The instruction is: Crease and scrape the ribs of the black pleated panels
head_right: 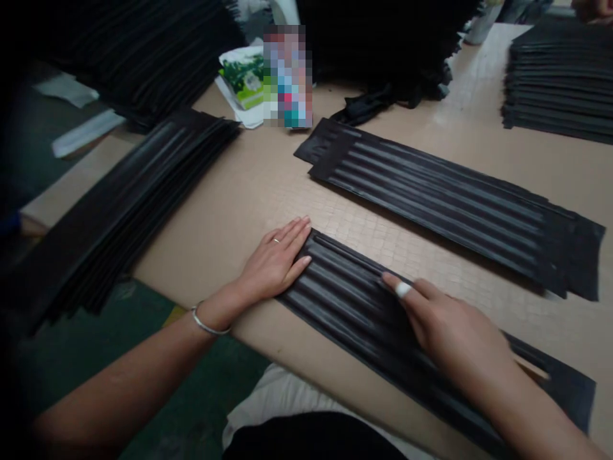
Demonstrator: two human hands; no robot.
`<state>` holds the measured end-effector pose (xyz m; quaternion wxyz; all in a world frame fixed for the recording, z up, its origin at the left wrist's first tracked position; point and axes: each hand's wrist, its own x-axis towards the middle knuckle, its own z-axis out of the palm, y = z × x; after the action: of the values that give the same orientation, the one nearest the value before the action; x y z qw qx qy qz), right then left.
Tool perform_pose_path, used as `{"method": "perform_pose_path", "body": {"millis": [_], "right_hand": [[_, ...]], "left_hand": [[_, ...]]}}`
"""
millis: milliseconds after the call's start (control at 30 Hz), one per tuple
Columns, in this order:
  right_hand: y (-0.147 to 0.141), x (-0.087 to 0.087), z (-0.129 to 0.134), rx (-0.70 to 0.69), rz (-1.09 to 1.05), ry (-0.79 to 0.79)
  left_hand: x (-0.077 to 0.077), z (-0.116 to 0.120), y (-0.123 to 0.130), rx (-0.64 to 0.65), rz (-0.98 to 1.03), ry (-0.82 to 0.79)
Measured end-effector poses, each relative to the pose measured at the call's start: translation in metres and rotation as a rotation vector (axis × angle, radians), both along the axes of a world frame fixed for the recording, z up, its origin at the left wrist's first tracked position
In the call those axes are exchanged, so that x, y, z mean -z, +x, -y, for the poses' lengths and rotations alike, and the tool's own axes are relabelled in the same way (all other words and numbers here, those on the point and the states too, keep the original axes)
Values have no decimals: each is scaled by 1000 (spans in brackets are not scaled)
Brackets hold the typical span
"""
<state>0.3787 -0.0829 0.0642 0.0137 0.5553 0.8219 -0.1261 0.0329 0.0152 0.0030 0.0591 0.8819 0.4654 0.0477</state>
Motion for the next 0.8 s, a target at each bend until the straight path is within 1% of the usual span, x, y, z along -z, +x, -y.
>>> {"method": "perform_pose_path", "body": {"millis": [67,100,167,233,333,433,533,633,700,800], "right_hand": [[-60,2,-44,-55,-11,-63],[-83,2,-63,-83,-10,-82],[-117,-1,-91,-134,14,-99],[-132,-6,-110,-198,49,-115],[-134,-15,-128,-314,89,-178],[-121,-21,-134,-390,104,-244],[-94,-24,-123,-377,100,-249],[-52,-25,-96,-316,96,-261],[-15,-23,-71,-269,97,-278],[47,-20,-28,-180,95,-298]], "left_hand": [[0,2,1,-10,5,-7],[0,3,2,-11,8,-11],[-1,4,3,-10,22,-16],[-2,4,4,-7,41,-18],[-2,4,3,-11,65,-25],[-3,4,3,-24,61,-33],[-4,3,4,-21,44,-41],[-4,2,4,-21,30,-41],[-4,2,4,-23,21,-38],[-3,0,4,-24,8,-33]]}}
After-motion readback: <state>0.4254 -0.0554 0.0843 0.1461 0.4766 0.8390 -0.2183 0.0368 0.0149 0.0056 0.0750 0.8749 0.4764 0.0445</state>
